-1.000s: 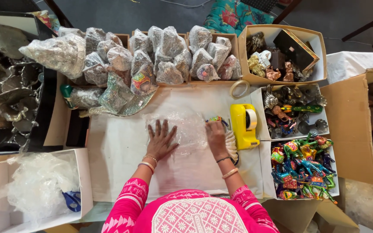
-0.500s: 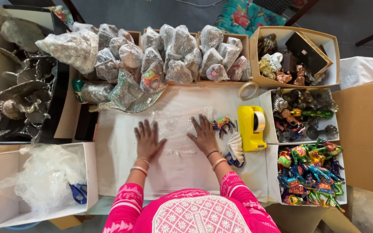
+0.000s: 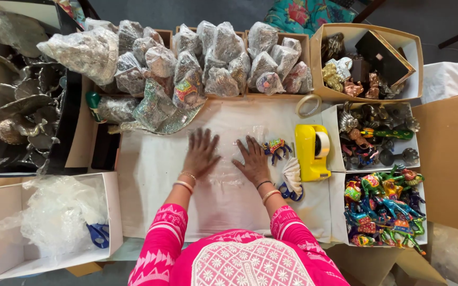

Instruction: The person cuts a sheet of bubble wrap using scissors on a table. The person then picks up a small decorative figurine from a box and places it on the table.

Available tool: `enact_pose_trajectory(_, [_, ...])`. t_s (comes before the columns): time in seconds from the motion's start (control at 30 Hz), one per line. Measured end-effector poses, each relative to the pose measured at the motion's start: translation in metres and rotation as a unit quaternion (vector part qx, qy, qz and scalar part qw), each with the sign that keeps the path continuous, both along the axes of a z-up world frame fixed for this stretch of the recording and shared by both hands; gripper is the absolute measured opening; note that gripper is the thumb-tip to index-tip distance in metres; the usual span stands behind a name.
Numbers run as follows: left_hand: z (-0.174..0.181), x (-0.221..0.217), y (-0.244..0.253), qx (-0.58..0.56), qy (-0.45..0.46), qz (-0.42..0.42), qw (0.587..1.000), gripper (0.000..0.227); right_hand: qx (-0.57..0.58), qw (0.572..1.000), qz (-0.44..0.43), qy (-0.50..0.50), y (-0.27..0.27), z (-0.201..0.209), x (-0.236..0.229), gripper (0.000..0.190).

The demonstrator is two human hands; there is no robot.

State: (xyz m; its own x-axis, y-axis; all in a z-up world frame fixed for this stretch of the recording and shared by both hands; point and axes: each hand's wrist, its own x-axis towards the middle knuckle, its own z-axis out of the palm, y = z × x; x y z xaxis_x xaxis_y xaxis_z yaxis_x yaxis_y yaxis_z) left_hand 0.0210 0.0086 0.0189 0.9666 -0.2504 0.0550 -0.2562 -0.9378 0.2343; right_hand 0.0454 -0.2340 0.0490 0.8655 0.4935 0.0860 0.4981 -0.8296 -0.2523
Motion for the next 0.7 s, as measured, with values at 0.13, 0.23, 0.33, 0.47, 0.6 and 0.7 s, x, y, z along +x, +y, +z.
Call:
enact_pose_trajectory(0.13, [0.016,0.000,0.011,-0.015,0.030,0.037,0.999,0.086,0.019,1.000,-0.010,0.011,0.000,-0.005,0.000,0.076])
enact_pose_trajectory(0.23, [0.013,0.001,0.012,-0.014,0.020,0.065,0.998,0.093,0.015,1.000,-0.009,0.009,-0.002,-0.008,0.000,0.076])
enact_pose_trajectory(0.33, [0.010,-0.001,0.014,-0.012,0.021,0.081,0.996,0.093,0.025,1.000,-0.012,0.007,-0.002,-0.007,0.001,0.076])
enact_pose_trajectory(0.47, [0.012,-0.006,0.023,-0.006,0.015,0.103,0.995,0.091,0.063,0.998,-0.019,0.016,-0.003,-0.002,0.001,0.073])
enact_pose_trajectory(0.6, [0.018,-0.006,0.028,-0.003,0.010,0.097,0.995,0.090,0.117,0.992,-0.006,0.053,-0.006,0.009,0.005,0.070])
enact_pose_trajectory(0.7, [0.006,-0.007,0.029,0.015,0.013,0.093,0.996,0.090,0.310,0.933,-0.024,0.180,-0.037,-0.049,0.022,0.049])
